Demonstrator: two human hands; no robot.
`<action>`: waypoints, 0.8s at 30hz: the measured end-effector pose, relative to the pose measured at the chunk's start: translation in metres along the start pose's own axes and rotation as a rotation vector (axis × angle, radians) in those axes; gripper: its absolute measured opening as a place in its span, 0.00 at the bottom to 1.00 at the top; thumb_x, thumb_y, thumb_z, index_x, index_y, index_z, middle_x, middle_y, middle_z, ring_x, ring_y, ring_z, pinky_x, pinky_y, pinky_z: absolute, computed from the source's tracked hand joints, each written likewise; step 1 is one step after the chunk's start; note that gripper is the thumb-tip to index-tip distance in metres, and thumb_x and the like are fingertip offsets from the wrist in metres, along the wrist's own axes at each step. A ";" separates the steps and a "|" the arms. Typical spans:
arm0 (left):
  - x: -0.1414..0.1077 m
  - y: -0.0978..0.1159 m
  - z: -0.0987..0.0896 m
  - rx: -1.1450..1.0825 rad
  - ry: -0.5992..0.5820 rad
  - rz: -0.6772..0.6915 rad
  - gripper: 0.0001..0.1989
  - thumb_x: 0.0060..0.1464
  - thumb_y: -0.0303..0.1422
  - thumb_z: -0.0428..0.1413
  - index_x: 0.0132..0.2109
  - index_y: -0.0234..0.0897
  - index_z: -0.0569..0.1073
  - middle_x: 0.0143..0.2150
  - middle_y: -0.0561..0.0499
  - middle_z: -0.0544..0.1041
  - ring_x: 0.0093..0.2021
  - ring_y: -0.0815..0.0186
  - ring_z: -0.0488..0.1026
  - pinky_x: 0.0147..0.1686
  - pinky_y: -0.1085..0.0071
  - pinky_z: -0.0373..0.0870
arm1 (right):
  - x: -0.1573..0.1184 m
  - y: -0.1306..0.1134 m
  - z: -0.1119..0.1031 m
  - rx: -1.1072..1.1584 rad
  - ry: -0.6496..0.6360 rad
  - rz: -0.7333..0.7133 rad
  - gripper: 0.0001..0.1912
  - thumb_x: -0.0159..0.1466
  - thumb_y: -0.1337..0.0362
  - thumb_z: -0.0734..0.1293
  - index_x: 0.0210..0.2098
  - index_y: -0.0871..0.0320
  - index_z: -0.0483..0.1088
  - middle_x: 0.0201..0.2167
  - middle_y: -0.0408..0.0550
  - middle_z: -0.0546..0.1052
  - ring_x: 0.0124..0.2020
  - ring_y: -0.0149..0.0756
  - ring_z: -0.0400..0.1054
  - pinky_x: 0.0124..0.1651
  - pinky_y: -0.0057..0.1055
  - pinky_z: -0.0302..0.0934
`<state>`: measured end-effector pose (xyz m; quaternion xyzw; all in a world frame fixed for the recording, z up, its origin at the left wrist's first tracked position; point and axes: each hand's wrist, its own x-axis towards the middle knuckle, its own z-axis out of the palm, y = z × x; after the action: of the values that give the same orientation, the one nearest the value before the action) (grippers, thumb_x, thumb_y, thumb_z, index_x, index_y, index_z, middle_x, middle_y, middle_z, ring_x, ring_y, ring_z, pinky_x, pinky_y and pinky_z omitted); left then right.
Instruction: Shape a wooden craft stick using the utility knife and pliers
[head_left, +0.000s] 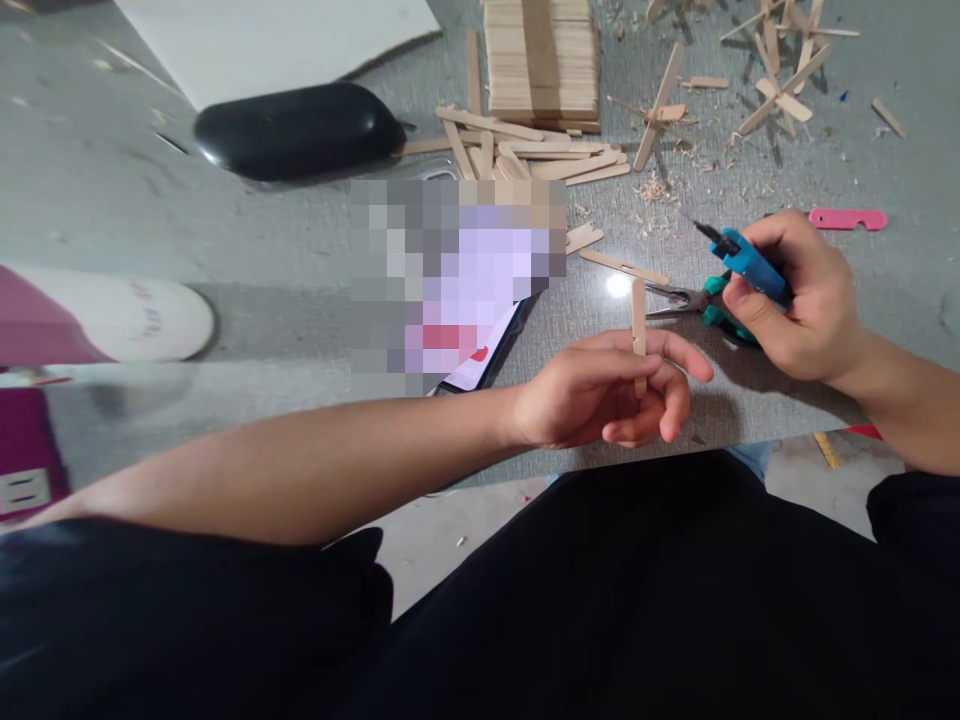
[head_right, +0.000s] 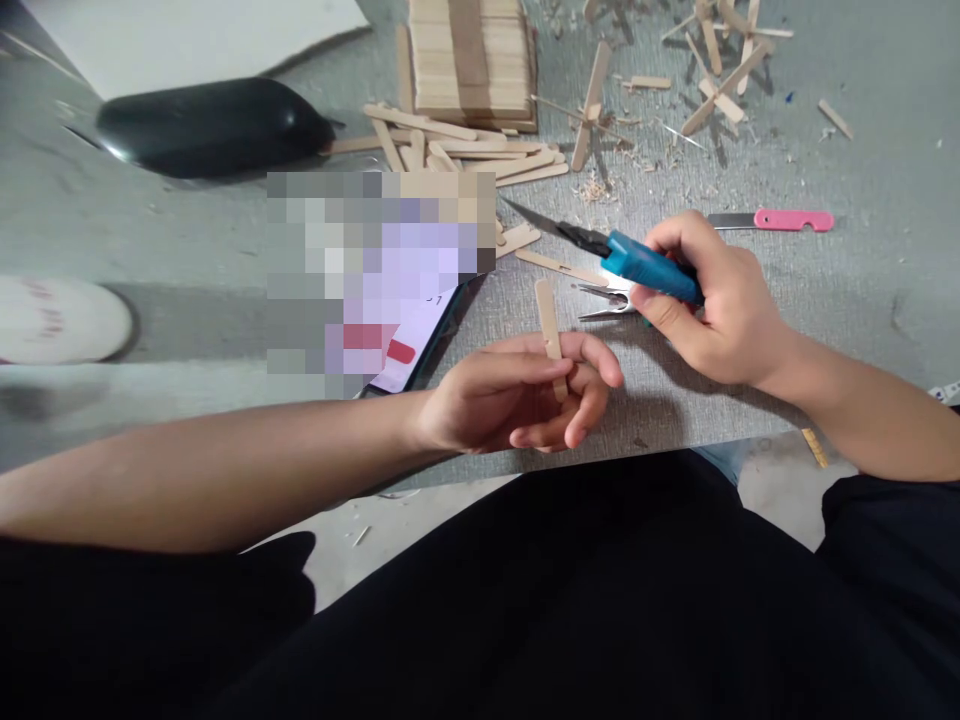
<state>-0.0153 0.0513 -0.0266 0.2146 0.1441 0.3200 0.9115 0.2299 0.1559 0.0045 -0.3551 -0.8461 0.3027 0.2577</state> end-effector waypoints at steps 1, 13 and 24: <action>0.000 0.000 -0.001 0.017 -0.001 -0.004 0.16 0.72 0.45 0.65 0.52 0.36 0.82 0.33 0.46 0.85 0.19 0.71 0.63 0.18 0.74 0.54 | 0.001 0.002 0.001 0.018 0.015 -0.026 0.15 0.78 0.44 0.69 0.46 0.46 0.70 0.30 0.39 0.75 0.28 0.36 0.66 0.35 0.41 0.65; -0.001 0.003 0.006 -0.014 0.039 -0.052 0.12 0.63 0.42 0.67 0.45 0.43 0.75 0.26 0.61 0.56 0.23 0.70 0.48 0.23 0.73 0.50 | 0.008 0.003 -0.009 -0.243 -0.044 0.122 0.20 0.74 0.44 0.73 0.57 0.49 0.72 0.38 0.44 0.79 0.34 0.41 0.72 0.42 0.44 0.67; 0.002 -0.021 -0.004 0.330 0.322 0.177 0.27 0.75 0.53 0.66 0.58 0.30 0.80 0.42 0.41 0.90 0.23 0.69 0.76 0.22 0.70 0.70 | 0.048 0.054 -0.040 -0.569 -0.113 0.335 0.20 0.65 0.53 0.85 0.50 0.52 0.79 0.56 0.60 0.84 0.54 0.56 0.76 0.58 0.57 0.71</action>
<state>-0.0044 0.0393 -0.0405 0.3184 0.3184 0.4011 0.7978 0.2506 0.2361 0.0053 -0.5295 -0.8396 0.1119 0.0475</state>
